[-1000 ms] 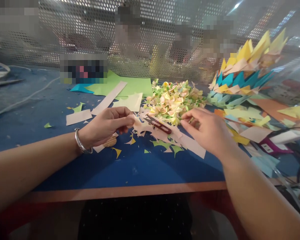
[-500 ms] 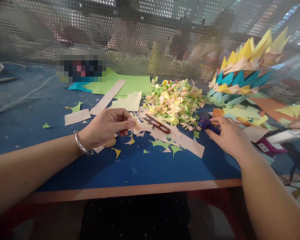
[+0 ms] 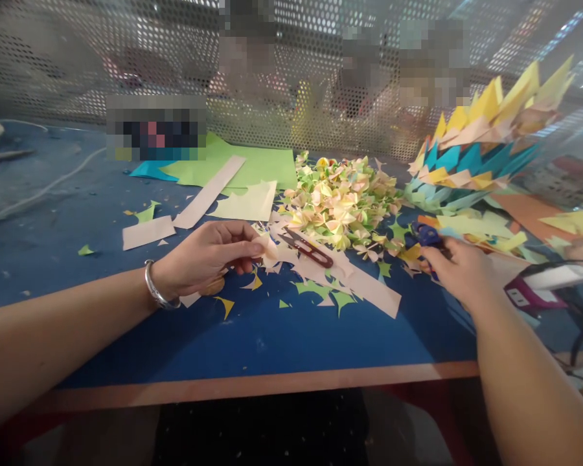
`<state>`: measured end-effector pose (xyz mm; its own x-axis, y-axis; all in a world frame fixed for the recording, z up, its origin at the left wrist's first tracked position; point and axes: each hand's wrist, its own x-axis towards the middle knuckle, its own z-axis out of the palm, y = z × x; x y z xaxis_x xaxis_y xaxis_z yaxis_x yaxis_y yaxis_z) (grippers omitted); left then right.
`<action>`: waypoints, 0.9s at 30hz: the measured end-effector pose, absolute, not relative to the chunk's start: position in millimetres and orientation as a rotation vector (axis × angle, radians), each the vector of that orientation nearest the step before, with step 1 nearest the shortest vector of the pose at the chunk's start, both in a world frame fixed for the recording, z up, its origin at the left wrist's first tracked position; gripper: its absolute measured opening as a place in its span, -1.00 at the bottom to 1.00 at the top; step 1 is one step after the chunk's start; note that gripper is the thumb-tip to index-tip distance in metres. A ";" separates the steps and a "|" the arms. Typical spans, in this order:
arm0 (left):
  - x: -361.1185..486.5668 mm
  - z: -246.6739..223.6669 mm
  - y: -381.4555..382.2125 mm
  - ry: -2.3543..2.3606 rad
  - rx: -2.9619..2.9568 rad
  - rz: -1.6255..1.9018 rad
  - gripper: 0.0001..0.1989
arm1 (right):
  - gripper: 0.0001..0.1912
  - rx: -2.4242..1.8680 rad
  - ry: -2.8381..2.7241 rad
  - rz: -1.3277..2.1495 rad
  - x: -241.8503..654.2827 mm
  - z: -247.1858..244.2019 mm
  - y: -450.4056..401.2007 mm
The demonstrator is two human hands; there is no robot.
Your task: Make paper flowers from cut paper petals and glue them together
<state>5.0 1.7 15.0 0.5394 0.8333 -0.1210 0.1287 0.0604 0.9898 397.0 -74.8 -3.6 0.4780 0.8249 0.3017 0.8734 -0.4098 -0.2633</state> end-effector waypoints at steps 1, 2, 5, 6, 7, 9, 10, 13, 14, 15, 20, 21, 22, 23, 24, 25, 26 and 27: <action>4.8 14.6 2.1 0.891 1.448 0.650 -0.88 | -0.70 -2.361 -1.384 -0.146 394.6 -1.9 -75.4; 4.5 14.1 2.5 0.892 1.457 0.642 -0.88 | -0.70 -2.376 -1.350 -0.106 391.9 0.0 -75.9; 3.7 12.5 3.9 0.885 1.466 0.629 -0.87 | -0.73 -2.396 -1.305 -0.002 385.5 4.9 -75.4; 3.4 12.0 4.3 0.880 1.468 0.627 -0.86 | -0.74 -2.409 -1.292 0.014 384.7 5.7 -74.4; 3.3 11.6 4.7 0.876 1.473 0.627 -0.86 | -0.74 -2.428 -1.277 0.020 384.5 6.0 -73.2; 3.0 11.1 5.3 0.879 1.492 0.629 -0.86 | -0.71 -2.468 -1.230 0.020 385.1 6.1 -70.9; 2.8 10.9 5.5 0.882 1.503 0.630 -0.86 | -0.69 -2.484 -1.203 0.018 385.1 6.3 -70.3; 2.3 10.6 6.1 0.872 1.528 0.642 -0.87 | -0.64 -2.488 -1.147 0.008 380.6 9.6 -71.8; 2.1 10.5 6.4 0.863 1.531 0.649 -0.87 | -0.64 -2.468 -1.135 -0.002 377.5 11.6 -73.2; 2.0 10.4 6.6 0.854 1.533 0.657 -0.87 | -0.65 -2.440 -1.119 -0.015 373.8 13.8 -74.9; 1.4 9.8 7.1 0.856 1.562 0.662 -0.86 | -0.65 -2.302 -1.138 -0.136 357.5 19.3 -84.4; 1.3 9.7 7.1 0.858 1.559 0.665 -0.86 | -0.65 -2.266 -1.153 -0.177 356.1 18.4 -86.5; 1.2 9.8 7.1 0.858 1.549 0.671 -0.86 | -0.66 -2.213 -1.181 -0.217 355.1 17.0 -88.5; 1.2 9.9 7.2 0.857 1.535 0.681 -0.86 | -0.66 -2.142 -1.230 -0.238 354.4 15.3 -90.5; 1.3 10.2 7.3 0.852 1.519 0.691 -0.86 | -0.68 -2.062 -1.296 -0.242 353.5 13.5 -92.2; 1.5 10.7 7.3 0.844 1.504 0.699 -0.86 | -0.70 -1.984 -1.367 -0.218 352.2 11.9 -93.6; 1.9 11.4 7.3 0.830 1.489 0.706 -0.86 | -0.72 -1.915 -1.427 -0.169 350.1 10.7 -94.5; 2.5 12.2 7.0 0.809 1.477 0.708 -0.87 | -0.73 -1.865 -1.481 -0.127 347.0 10.0 -95.1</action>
